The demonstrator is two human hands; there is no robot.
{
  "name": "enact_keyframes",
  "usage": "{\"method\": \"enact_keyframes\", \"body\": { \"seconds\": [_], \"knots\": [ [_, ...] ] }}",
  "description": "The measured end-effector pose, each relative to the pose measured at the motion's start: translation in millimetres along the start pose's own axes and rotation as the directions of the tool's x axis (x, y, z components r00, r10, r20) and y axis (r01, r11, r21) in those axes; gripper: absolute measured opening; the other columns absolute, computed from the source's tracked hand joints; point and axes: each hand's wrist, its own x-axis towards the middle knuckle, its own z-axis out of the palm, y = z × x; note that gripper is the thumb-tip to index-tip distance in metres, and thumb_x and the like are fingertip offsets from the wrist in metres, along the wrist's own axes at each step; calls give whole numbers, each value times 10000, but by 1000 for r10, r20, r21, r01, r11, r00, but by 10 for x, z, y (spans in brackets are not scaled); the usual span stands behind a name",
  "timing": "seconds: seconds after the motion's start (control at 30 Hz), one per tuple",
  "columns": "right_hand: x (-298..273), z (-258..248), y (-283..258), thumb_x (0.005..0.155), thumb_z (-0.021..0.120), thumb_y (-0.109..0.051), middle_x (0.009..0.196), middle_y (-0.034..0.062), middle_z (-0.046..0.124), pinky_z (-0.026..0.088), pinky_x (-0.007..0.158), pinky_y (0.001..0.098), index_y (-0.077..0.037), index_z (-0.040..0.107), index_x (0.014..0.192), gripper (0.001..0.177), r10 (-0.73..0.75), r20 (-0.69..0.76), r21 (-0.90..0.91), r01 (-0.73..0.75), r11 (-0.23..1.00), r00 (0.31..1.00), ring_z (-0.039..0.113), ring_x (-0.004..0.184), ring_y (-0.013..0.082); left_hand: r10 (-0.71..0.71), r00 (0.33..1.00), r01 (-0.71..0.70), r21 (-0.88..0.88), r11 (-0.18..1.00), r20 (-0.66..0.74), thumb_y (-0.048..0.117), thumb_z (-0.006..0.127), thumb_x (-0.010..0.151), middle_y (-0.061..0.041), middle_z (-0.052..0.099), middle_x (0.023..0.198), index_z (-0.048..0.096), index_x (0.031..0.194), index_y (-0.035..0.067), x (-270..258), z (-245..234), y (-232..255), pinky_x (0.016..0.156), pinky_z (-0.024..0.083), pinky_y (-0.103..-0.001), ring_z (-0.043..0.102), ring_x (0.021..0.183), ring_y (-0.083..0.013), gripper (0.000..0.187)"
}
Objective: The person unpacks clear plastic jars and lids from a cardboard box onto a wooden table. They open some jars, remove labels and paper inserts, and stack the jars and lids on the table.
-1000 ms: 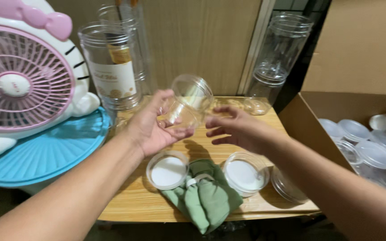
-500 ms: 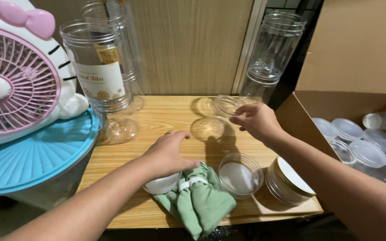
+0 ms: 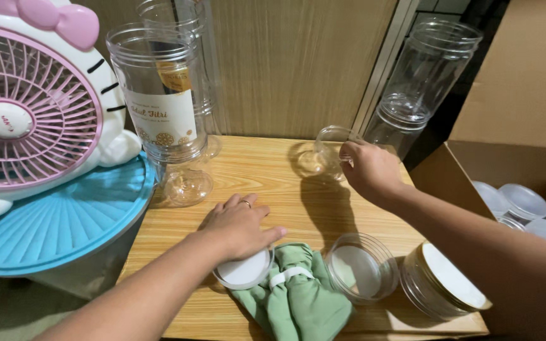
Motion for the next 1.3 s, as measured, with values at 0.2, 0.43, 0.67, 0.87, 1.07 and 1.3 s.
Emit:
{"method": "enact_keyframes", "body": {
  "seconds": [0.2, 0.43, 0.67, 0.87, 1.07, 1.3],
  "knots": [
    [317, 149, 137, 937, 613, -137, 972, 185, 721, 566, 802, 491, -48, 694, 964, 123, -54, 7, -4, 54, 999, 999, 701, 909, 383, -1, 1000, 2, -12, 1000, 31, 744, 464, 890, -159, 290, 1635, 523, 1472, 173, 57, -92, 85, 1224, 208, -527, 238, 1516, -371, 817],
    [320, -28, 43, 773, 719, -153, 1168, 195, 643, 551, 702, 495, -77, 727, 1035, 273, -129, -88, 13, 131, 991, 988, 683, 837, 391, -6, 999, 3, 90, 996, 36, 765, 432, 924, -202, 619, 1383, 721, 1246, 45, 58, -271, 233, 1191, 313, -549, 550, 1330, -350, 840],
    [-195, -513, 319, 896, 690, -85, 1051, 111, 661, 567, 718, 398, -71, 721, 1006, 115, -107, -209, 98, 130, 987, 972, 706, 783, 276, -5, 997, 7, 18, 1000, -80, 680, 479, 931, -122, 596, 1416, 647, 1333, 138, 161, -246, 369, 1173, 311, -556, 522, 1351, -308, 695],
    [-837, -648, 1487, 925, 668, -47, 988, 107, 694, 566, 732, 348, -56, 749, 997, 109, 183, -409, 212, -102, 972, 894, 699, 805, 221, 70, 991, -71, -1, 997, -118, 640, 503, 932, -74, 471, 1532, 556, 1430, 171, 346, -160, 511, 1188, 276, -525, 396, 1446, -270, 686],
    [-1555, -428, 2846, 906, 725, -240, 1083, 117, 795, 631, 684, 422, -105, 791, 1128, 268, 649, 259, 141, -693, 707, 715, 739, 816, 216, 183, 966, -186, 4, 983, -180, 630, 527, 918, -97, 420, 1564, 519, 1464, 166, 462, -55, 703, 1175, 266, -510, 370, 1445, -295, 716],
    [-1924, -24, 3220, 836, 775, -395, 1250, 108, 752, 691, 784, 451, -232, 669, 1399, 596, 744, 463, -243, -738, 629, 482, 804, 987, 336, 266, 949, -270, -3, 963, -172, 587, 559, 910, -92, 446, 1538, 502, 1463, 144, 466, -19, 998, 1183, 250, -475, 371, 1448, -266, 711]
  ]
}}
